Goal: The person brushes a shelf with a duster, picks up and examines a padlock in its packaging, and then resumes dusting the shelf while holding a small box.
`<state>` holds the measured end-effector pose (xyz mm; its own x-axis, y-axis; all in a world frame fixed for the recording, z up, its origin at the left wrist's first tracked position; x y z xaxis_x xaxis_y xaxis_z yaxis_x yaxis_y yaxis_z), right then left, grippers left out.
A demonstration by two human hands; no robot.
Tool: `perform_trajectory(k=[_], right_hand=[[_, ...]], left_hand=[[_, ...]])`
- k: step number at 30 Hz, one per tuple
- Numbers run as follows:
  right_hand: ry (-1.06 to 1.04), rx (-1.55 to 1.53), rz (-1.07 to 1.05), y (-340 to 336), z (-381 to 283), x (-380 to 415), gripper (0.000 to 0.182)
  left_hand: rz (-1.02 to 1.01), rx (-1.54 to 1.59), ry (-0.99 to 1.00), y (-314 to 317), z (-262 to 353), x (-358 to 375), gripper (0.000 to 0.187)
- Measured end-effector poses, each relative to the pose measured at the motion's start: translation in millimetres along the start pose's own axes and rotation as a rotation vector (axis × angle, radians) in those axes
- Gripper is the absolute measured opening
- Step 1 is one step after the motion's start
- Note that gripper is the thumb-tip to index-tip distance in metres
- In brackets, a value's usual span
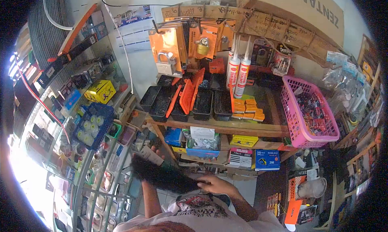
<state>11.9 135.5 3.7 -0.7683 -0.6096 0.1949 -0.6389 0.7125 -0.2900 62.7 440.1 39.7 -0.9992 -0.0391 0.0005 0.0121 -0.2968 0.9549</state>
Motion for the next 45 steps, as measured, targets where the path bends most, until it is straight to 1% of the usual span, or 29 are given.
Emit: perform_trajectory(k=[2,3,6,7,9,10,11,12,14,16,18,19,20,21,22,24,25,26,28,29,30,32,33,34,36,37,40,42,45], right_hand=[[-0.037,-0.053,0.19,2.4,5.5,-1.3,0.036],[-0.086,0.01,0.137,-1.2,13.5,-4.1,0.034],[-0.05,0.119,-0.168,-13.0,14.6,0.2,0.035],[-0.007,0.032,-0.065,-10.4,7.4,2.9,0.035],[0.074,-0.139,0.139,-1.2,-22.9,11.3,0.036],[0.014,-0.074,0.07,-0.7,-12.1,8.3,0.036],[-0.044,-0.009,0.001,-0.7,8.8,3.2,0.037],[-0.101,0.059,-0.069,-1.6,19.9,1.4,0.038],[-0.015,-0.084,0.018,2.1,-7.7,8.3,0.038],[0.038,-0.146,0.058,3.4,-12.4,7.3,0.037],[0.068,-0.124,0.043,1.5,-0.3,3.1,0.036],[0.023,-0.103,0.012,0.1,0.7,5.3,0.036],[-0.022,-0.082,-0.018,-2.3,0.6,7.3,0.035],[-0.069,-0.063,-0.045,-3.6,-4.8,8.4,0.035],[-0.031,-0.139,0.009,-4.4,-10.4,9.6,0.034],[0.046,-0.289,0.116,-5.0,-22.4,13.4,0.033],[0.034,-0.214,0.036,-5.5,-15.2,14.3,0.032],[0.022,-0.137,-0.043,-8.6,-7.7,15.0,0.03],[0.002,-0.114,-0.03,-8.8,-3.7,18.3,0.029],[-0.007,-0.168,0.061,-5.9,-20.7,21.9,0.029],[-0.017,-0.22,0.153,-5.5,-29.8,23.3,0.029],[0.067,-0.175,0.011,-7.7,-6.3,21.7,0.03],[0.079,-0.154,-0.039,-10.9,-1.2,24.6,0.031],[0.09,-0.132,-0.09,-14.2,1.8,27.5,0.032],[0.05,-0.103,-0.149,-21.2,-6.0,33.4,0.033],[0.108,-0.094,-0.045,-24.5,-17.5,42.5,0.036],[-0.015,-0.228,0.068,-45.5,-5.8,58.6,0.033],[0.145,-0.268,0.283,-64.5,-18.5,84.4,0.028],[-0.031,-0.532,0.496,-95.1,-18.3,112.8,0.026]], left_hand=[[0.108,0.059,0.057,37.0,-4.5,0.6,0.065],[0.155,0.03,0.016,16.8,-2.1,-5.5,0.067],[-0.19,0.033,-0.097,-10.4,-6.3,-8.6,0.07],[-0.234,0.027,-0.091,-12.1,-8.3,-9.1,0.068],[-0.051,-0.005,-0.023,20.8,-10.8,-7.4,0.068],[0.044,-0.019,0.011,32.2,-10.9,-6.3,0.069],[0.064,0.034,0.028,29.4,-11.3,-9.5,0.068],[-0.012,0.044,0.001,23.9,-13.0,-9.6,0.068],[-0.164,0.059,-0.053,4.2,-14.6,-8.3,0.066],[-0.298,-0.094,-0.023,21.8,-8.1,-14.7,0.065],[0.051,0.001,0.056,42.6,-13.9,-12.1,0.066],[-0.016,0.062,-0.011,28.2,-14.5,-16.6,0.065],[-0.117,-0.015,-0.076,10.4,-15.9,-15.4,0.063],[-0.128,-0.009,-0.057,8.3,-20.5,-13.1,0.063],[-0.14,-0.003,-0.04,8.1,-24.9,-13.0,0.063],[-0.143,-0.297,0.15,7.8,-23.3,-30.2,0.064],[-0.068,0.081,-0.025,49.9,-24.8,-17.9,0.066],[-0.082,0.034,-0.079,33.8,-27.2,-21.0,0.066],[-0.113,-0.063,-0.187,-13.8,-31.9,-29.1,0.066],[-0.099,0.036,-0.23,-9.0,-29.8,-23.9,0.062],[-0.083,0.044,-0.187,5.6,-29.4,-22.5,0.063],[-0.044,0.06,-0.102,34.6,-32.9,-23.1,0.063],[-0.054,0.086,-0.133,5.1,-33.5,-32.7,0.065],[-0.069,0.054,-0.237,1.3,-33.6,-27.9,0.067],[0.013,0.033,-0.239,-3.1,-31.0,-27.8,0.069],[0.052,0.021,-0.238,-3.3,-30.2,-29.2,0.07],[-0.117,0.056,-0.155,0.5,-36.7,-29.7,0.069],[-0.056,0.016,-0.203,7.9,-35.1,-22.2,0.066],[0.036,-0.005,-0.186,17.0,-36.5,-18.0,0.067]])
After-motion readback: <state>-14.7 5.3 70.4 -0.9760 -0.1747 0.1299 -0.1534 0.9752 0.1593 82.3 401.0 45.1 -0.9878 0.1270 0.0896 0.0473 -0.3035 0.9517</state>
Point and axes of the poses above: each hand's wrist, its own x-axis away from the middle knuckle, its own y-axis out of the palm, z = x × y, the point moved 1 cm from there along -x, towards the middle knuckle, and after that the axes turned 1 degree about x, right-handed, at the moved point
